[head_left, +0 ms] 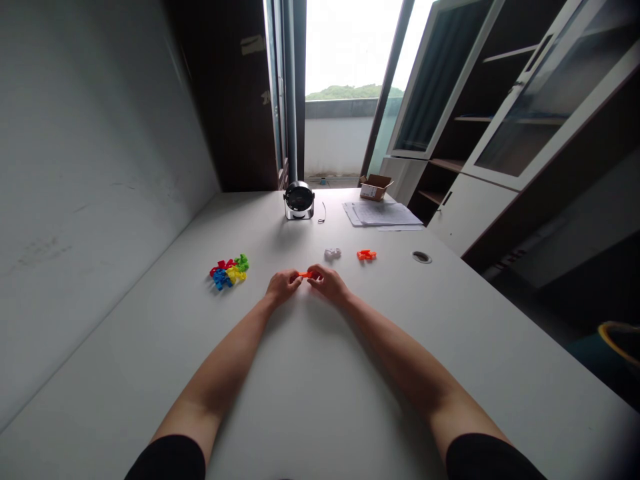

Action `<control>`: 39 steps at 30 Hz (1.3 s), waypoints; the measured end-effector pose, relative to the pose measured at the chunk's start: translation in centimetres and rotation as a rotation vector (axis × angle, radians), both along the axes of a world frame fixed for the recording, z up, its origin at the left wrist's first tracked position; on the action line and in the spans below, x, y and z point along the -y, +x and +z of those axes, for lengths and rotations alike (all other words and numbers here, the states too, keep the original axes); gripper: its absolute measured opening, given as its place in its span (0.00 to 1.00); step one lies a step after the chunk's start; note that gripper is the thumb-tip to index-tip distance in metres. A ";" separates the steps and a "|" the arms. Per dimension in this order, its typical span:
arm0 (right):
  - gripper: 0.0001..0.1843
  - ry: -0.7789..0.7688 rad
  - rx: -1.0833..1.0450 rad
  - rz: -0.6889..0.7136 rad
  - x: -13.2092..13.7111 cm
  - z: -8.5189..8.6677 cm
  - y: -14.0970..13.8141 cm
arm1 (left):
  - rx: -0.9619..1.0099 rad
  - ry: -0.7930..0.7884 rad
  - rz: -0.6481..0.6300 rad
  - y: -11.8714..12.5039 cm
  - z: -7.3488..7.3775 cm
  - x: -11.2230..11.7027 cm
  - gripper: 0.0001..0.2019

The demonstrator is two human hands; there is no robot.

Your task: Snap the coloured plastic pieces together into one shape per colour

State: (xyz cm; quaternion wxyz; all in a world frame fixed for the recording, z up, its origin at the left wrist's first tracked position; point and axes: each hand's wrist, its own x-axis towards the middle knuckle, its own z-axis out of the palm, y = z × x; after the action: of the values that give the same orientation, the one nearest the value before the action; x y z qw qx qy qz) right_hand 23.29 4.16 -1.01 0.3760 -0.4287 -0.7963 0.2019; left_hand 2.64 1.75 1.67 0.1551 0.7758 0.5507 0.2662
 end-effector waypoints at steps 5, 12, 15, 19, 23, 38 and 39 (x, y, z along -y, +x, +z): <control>0.10 0.008 0.011 -0.008 0.0 0.0 0.0 | -0.021 0.007 -0.004 0.0 -0.1 -0.1 0.14; 0.08 0.023 0.013 -0.011 0.2 0.2 0.1 | -0.011 0.020 -0.017 -0.1 -0.3 -0.2 0.18; 0.07 0.030 0.012 -0.005 0.3 0.3 0.1 | 0.010 0.017 -0.025 -0.2 -0.4 -0.3 0.19; 0.07 0.032 0.027 -0.015 0.4 0.4 0.0 | 0.027 -0.007 -0.023 -0.1 -0.4 -0.3 0.19; 0.07 0.055 0.020 -0.023 0.6 0.8 0.1 | 0.038 -0.039 -0.004 0.0 -0.2 -0.2 0.18; 0.08 0.362 -0.202 -0.420 -2.2 2.1 4.8 | 0.020 -0.037 -0.003 -0.1 -0.8 -0.6 0.15; 0.09 0.366 -0.197 -0.471 -2.7 2.2 6.0 | 0.022 -0.033 -0.006 -0.1 -0.8 -0.6 0.15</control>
State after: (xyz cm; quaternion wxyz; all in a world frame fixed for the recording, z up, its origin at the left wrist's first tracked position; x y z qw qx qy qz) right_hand 29.30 6.83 1.17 0.5587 -0.5050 -0.6579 0.0030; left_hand 2.52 2.34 0.83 0.1747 0.7720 0.5508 0.2649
